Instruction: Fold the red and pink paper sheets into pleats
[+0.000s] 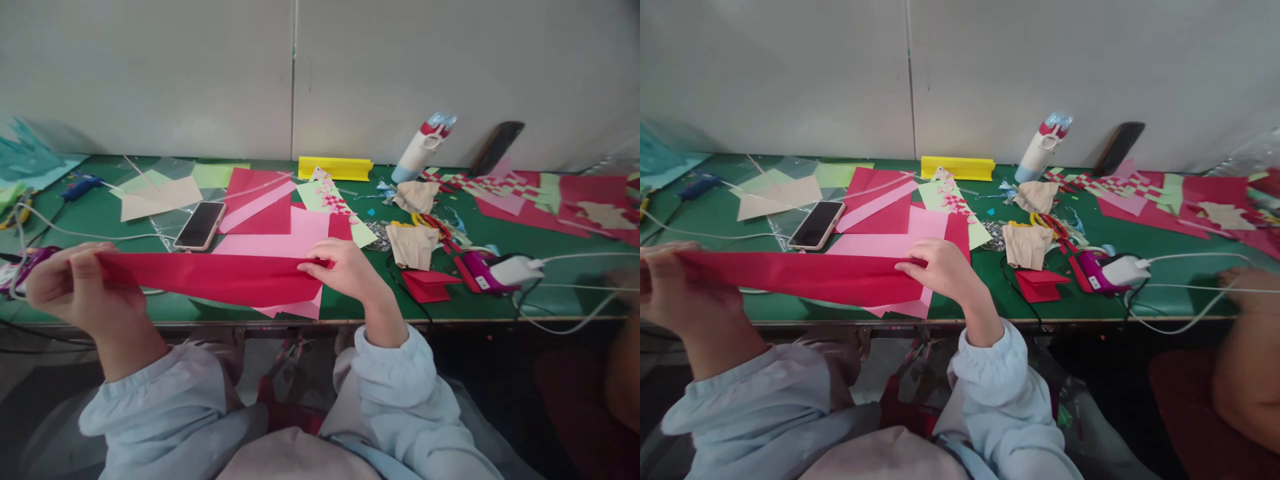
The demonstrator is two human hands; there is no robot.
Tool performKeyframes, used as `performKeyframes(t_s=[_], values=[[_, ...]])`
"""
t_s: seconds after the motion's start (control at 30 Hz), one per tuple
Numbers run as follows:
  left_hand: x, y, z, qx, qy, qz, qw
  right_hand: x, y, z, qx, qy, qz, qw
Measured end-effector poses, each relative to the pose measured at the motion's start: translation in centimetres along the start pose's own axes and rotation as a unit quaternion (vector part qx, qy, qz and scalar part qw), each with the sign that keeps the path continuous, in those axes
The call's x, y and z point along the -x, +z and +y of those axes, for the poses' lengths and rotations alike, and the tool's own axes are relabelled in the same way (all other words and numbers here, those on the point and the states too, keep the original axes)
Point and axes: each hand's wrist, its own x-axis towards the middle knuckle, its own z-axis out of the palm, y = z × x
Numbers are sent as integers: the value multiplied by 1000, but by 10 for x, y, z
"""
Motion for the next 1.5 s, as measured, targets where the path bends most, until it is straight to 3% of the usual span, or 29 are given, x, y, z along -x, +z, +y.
performKeyframes(t_s=[0.1,0.4,0.57,0.67,0.87,1.0,1.2,1.5], values=[[1,2,-1,65,66,54,994,-1,1,0,-21,8,9,1000],[10,9,4,55,19,27,998,-6,11,-6,-107,36,36,993],[8,6,-3,113,25,29,993,-2,-1,16,-115,66,38,990],[7,5,-4,96,31,25,995,2,-11,27,-107,79,47,990],[14,10,0,96,9,23,995,6,-23,34,-95,127,76,985],[21,14,-3,89,-40,3,995,8,-27,41,-59,141,113,982],[26,14,-5,68,-219,-134,964,16,-39,56,-39,171,186,967],[34,11,-1,54,-331,-217,917,24,-49,63,4,174,148,974]])
